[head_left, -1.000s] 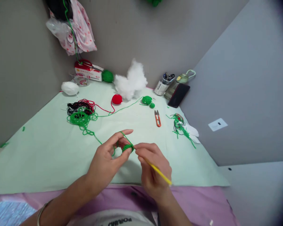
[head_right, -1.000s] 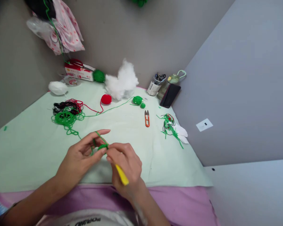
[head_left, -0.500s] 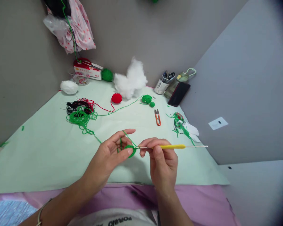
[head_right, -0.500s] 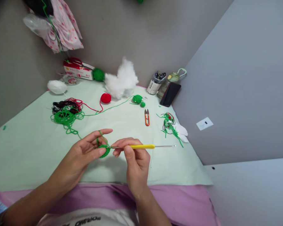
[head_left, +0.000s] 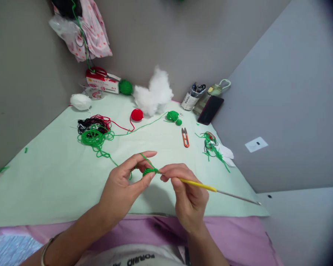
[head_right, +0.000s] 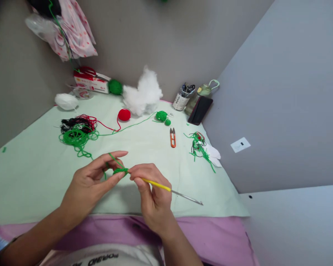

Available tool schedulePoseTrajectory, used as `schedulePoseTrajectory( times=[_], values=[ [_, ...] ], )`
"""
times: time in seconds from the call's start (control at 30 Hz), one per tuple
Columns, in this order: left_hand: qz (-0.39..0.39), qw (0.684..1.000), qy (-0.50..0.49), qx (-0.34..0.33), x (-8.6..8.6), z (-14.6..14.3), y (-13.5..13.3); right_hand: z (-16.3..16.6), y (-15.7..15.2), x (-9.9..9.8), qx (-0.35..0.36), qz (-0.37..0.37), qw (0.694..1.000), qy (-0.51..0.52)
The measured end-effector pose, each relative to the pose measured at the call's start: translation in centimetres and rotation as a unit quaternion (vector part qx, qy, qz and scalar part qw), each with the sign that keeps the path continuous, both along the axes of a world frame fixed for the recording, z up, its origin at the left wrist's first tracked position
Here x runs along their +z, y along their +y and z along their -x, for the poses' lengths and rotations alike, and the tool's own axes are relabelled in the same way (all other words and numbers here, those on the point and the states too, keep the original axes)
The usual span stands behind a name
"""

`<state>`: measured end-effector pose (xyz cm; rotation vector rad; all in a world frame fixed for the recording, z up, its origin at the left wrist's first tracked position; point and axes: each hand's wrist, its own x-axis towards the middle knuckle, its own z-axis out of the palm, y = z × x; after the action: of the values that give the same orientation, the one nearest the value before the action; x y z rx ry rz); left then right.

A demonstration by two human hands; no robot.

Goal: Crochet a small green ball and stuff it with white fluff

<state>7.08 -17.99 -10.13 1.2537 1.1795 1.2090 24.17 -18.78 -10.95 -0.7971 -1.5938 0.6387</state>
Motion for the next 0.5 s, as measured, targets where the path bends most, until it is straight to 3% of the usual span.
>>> schedulePoseTrajectory(
  times=[0.3, 0.5],
  values=[
    [0.028, 0.999, -0.041, -0.018, 0.62, 0.09, 0.14, 0.51, -0.14, 0.13, -0.025, 0.011, 0.997, 0.066],
    [0.027, 0.999, -0.041, -0.012, 0.55, 0.14, 0.08, 0.33, -0.29, 0.07, -0.021, 0.005, 0.999, 0.033]
  ],
)
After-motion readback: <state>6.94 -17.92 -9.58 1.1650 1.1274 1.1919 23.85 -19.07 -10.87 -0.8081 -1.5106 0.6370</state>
